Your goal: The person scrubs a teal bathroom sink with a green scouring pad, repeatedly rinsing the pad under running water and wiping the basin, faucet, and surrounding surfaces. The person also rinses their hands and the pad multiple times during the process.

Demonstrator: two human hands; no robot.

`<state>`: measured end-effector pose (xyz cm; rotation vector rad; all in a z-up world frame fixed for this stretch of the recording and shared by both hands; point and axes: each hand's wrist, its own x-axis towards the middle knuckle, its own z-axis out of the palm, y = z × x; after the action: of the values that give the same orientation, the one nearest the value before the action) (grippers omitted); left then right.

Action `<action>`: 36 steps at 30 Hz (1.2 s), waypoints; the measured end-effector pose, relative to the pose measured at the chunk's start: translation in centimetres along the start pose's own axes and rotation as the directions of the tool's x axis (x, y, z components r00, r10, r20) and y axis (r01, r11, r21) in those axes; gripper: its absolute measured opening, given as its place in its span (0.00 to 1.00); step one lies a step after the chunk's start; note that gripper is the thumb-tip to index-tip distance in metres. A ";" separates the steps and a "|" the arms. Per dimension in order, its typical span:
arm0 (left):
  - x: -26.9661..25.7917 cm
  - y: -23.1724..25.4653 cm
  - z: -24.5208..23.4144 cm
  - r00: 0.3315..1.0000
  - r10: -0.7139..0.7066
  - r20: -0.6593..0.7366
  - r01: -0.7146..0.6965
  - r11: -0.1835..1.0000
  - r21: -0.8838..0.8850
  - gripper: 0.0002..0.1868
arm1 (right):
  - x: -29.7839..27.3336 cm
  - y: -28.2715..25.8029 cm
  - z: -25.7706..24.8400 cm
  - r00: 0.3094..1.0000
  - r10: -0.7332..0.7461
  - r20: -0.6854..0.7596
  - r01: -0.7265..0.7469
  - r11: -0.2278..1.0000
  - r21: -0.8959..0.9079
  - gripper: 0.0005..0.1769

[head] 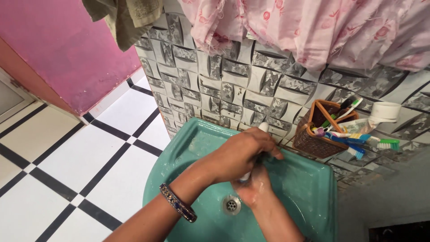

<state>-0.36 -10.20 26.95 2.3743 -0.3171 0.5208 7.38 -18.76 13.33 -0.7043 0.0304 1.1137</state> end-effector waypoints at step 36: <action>6.9 -22.6 14.9 0.930 -0.365 0.044 0.229 0.483 -0.845 0.26 | 0.4 -2.8 5.7 0.719 -0.518 -0.462 0.199 0.791 -0.578 0.20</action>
<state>18.03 -4.01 6.87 1.3608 -0.0395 0.2591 8.07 -16.06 19.04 -1.4540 0.1454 0.4480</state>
